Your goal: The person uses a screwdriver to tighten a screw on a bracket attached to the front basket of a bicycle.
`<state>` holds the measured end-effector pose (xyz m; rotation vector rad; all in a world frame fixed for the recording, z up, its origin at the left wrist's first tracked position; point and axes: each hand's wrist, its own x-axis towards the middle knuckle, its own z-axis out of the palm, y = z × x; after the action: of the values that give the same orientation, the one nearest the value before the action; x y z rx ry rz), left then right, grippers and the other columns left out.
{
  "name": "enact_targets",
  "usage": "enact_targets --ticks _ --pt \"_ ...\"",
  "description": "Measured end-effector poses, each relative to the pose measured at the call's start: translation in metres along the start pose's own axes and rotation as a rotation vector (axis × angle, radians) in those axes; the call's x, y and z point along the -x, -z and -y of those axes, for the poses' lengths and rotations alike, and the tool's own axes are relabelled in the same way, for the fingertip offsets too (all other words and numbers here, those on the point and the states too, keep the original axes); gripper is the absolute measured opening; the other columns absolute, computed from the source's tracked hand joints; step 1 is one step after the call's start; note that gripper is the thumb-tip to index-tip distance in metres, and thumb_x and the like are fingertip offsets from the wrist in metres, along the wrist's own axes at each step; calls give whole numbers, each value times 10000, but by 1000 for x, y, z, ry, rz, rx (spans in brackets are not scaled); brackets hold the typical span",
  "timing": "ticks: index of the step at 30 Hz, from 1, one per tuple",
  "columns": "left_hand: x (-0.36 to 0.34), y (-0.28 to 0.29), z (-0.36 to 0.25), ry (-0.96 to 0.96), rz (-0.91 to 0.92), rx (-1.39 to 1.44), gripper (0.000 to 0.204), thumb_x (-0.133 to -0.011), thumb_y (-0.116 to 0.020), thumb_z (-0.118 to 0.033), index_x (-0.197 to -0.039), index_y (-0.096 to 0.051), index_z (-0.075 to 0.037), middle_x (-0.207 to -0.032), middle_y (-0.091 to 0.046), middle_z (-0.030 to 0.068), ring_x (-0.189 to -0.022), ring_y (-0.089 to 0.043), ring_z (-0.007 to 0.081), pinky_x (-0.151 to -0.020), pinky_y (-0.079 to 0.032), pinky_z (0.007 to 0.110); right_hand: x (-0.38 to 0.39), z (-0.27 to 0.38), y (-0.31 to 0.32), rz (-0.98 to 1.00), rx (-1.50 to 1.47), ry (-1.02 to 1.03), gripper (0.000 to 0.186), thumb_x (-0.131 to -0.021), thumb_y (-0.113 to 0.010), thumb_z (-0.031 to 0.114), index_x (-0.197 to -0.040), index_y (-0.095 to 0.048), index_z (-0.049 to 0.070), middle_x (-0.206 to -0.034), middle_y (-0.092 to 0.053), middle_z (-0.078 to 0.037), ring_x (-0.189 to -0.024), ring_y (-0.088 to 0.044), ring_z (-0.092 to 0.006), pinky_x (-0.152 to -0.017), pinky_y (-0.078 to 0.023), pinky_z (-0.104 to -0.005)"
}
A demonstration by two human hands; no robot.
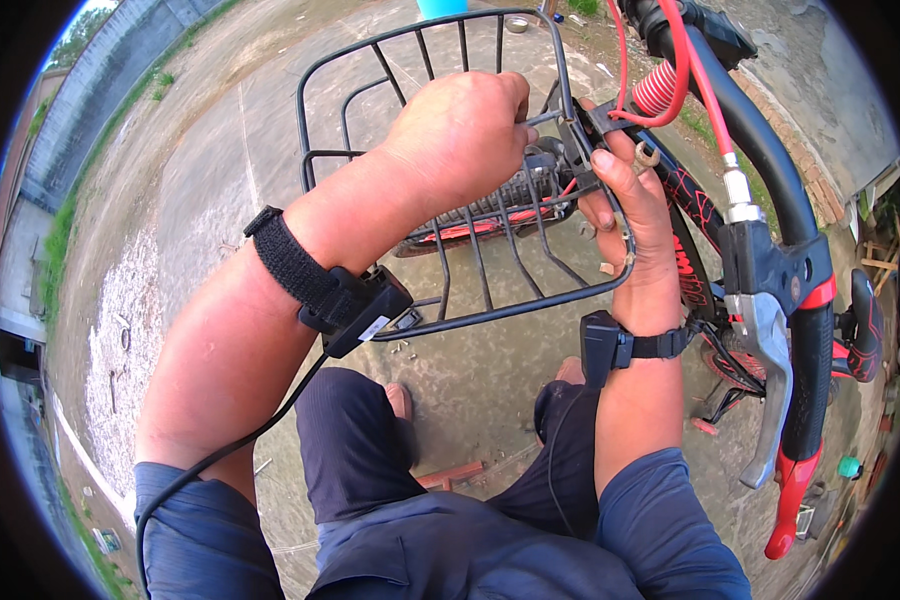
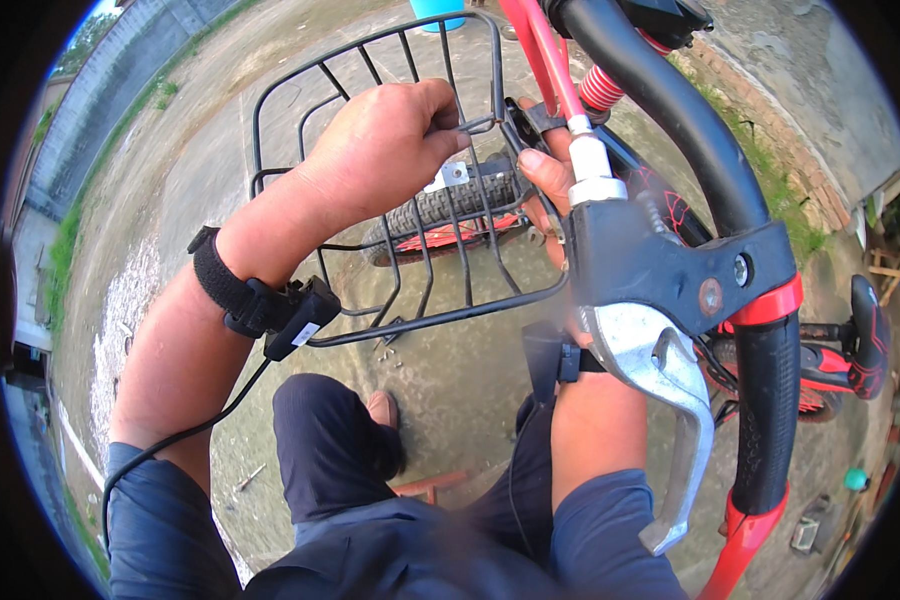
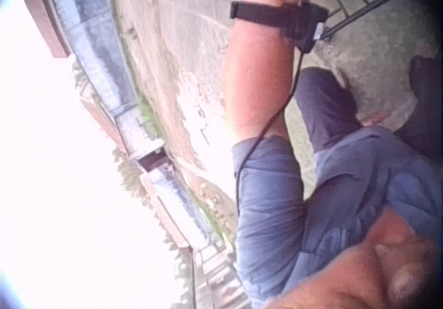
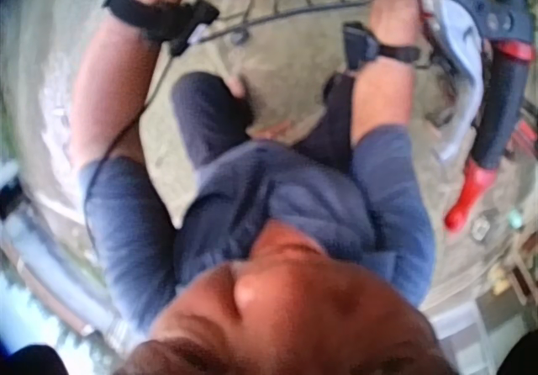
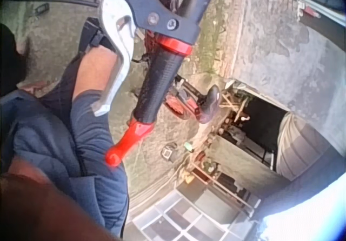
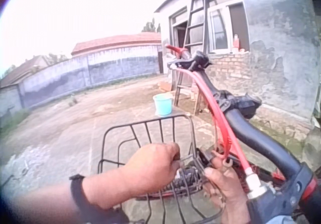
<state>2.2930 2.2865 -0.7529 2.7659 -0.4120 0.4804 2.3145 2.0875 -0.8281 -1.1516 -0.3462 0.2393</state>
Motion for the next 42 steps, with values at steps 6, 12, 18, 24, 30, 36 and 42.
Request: enact_targets --ticks 6,12,18,24,30,36,42 --pt "-2 4 1 91 146 143 271 -933 -587 -252 -946 -670 5 -716 -667 161 -674 -670 288 -659 -515 406 1 -1 -6 -7 -56 62 667 -874 -675 199 -1444 -404 -14 -874 -595 17 -485 -398 -12 -465 -306 -180" --pt "-3 0 3 61 140 146 299 -953 -558 -256 -964 -669 22 -712 -670 140 -665 -667 253 -651 -516 388 -1 -5 2 -12 6 51 695 -850 -694 223 -1439 -411 -14 -990 -618 -8 -518 -405 -11 -462 -311 -172" --pt "5 -15 5 170 187 389 295 -984 -539 -253 -1018 -646 20 -715 -637 75 -632 -621 168 -608 -501 332 -1 -4 -9 -10 -19 92 766 -790 -731 271 -1428 -422 -16 -1177 -606 -40 -567 -411 -8 -465 -333 -160" --pt "11 -18 -11 427 272 820 290 -1019 -495 -254 -1112 -600 0 -775 -607 23 -615 -571 92 -532 -468 247 -5 -4 -7 -1 16 74 776 -776 -728 268 -1428 -422 -19 -1191 -612 -42 -579 -414 -2 -470 -332 -152" --pt "16 -24 -25 632 223 1298 263 -1004 -491 -211 -1122 -557 14 -874 -620 78 -638 -591 103 -452 -449 218 -2 -1 -12 22 5 87 771 -780 -717 245 -1433 -407 -24 -1260 -589 -78 -805 -548 -54 -630 -448 -185" --pt "12 -25 -18 641 239 1299 231 -972 -541 -200 -1086 -559 0 -905 -642 100 -620 -595 106 -431 -435 212 -4 -6 -7 54 12 108 762 -787 -703 224 -1439 -394 -22 -1336 -547 -111 -1155 -557 -191 -920 -485 -288" --pt "3 -1 -7 571 223 1238 328 -959 -618 -293 -1030 -609 27 -851 -659 84 -572 -572 77 -423 -408 189 -1 -3 -9 29 -9 75 753 -810 -731 260 -1429 -406 -17 -1328 -563 -91 -893 -574 -87 -733 -465 -194"
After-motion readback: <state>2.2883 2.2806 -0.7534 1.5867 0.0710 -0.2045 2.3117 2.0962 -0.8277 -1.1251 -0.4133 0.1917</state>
